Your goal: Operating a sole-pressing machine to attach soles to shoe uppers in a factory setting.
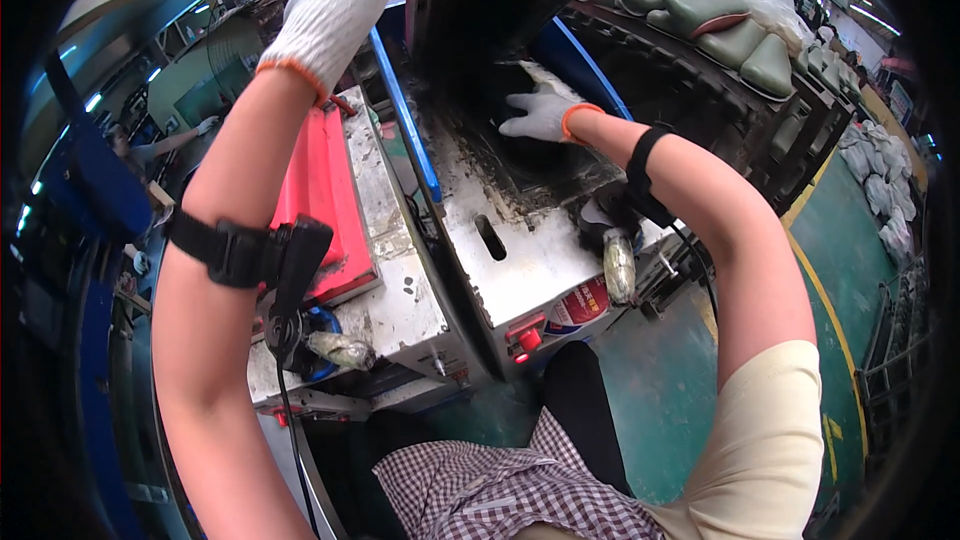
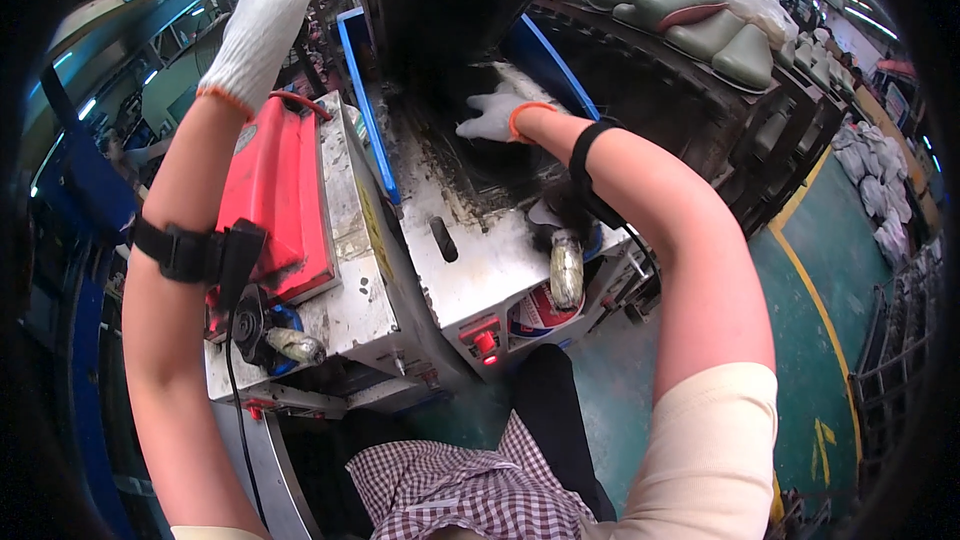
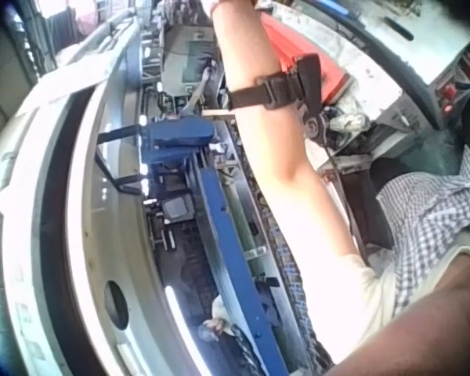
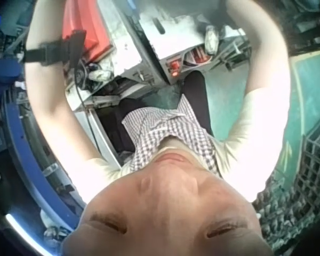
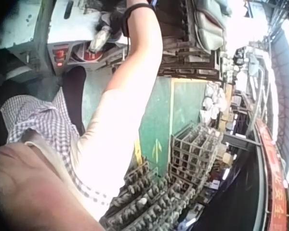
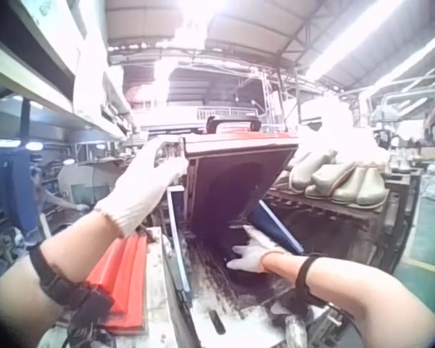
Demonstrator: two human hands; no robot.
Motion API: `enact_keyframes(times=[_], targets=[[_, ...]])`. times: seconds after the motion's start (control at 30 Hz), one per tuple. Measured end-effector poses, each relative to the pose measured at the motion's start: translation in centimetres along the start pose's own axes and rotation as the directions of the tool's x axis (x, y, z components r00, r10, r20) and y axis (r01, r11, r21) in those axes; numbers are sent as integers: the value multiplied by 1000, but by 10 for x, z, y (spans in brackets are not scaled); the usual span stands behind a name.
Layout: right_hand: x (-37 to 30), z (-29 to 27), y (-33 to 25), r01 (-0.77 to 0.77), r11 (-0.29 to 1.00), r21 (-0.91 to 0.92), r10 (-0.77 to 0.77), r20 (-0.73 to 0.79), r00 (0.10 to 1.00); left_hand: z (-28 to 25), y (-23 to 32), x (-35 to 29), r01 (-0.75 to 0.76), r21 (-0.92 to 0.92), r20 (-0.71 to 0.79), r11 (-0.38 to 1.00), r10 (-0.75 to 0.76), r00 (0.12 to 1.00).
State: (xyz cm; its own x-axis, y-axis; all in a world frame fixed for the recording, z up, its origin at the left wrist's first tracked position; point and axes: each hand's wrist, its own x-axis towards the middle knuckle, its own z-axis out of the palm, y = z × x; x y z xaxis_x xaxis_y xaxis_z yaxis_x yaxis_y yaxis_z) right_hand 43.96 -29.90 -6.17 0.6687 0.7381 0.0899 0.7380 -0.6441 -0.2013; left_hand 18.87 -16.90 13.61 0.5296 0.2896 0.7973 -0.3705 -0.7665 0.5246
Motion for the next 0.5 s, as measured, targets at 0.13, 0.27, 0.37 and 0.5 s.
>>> enact_keyframes(times=[0.13,0.27,0.37,0.5], targets=[[-2,-16,-13,-5,996,89,-7,136,991,8,-29,67,-174,187,45,967,169,985],[-6,-20,-14,35,996,79,-41,82,996,24,-34,109,-263,101,181,960,242,953],[-9,-21,16,58,990,130,-75,128,989,30,-21,117,-204,323,336,924,89,938],[-28,-55,19,107,865,490,-84,-69,994,32,-44,140,-351,604,240,715,256,936]])
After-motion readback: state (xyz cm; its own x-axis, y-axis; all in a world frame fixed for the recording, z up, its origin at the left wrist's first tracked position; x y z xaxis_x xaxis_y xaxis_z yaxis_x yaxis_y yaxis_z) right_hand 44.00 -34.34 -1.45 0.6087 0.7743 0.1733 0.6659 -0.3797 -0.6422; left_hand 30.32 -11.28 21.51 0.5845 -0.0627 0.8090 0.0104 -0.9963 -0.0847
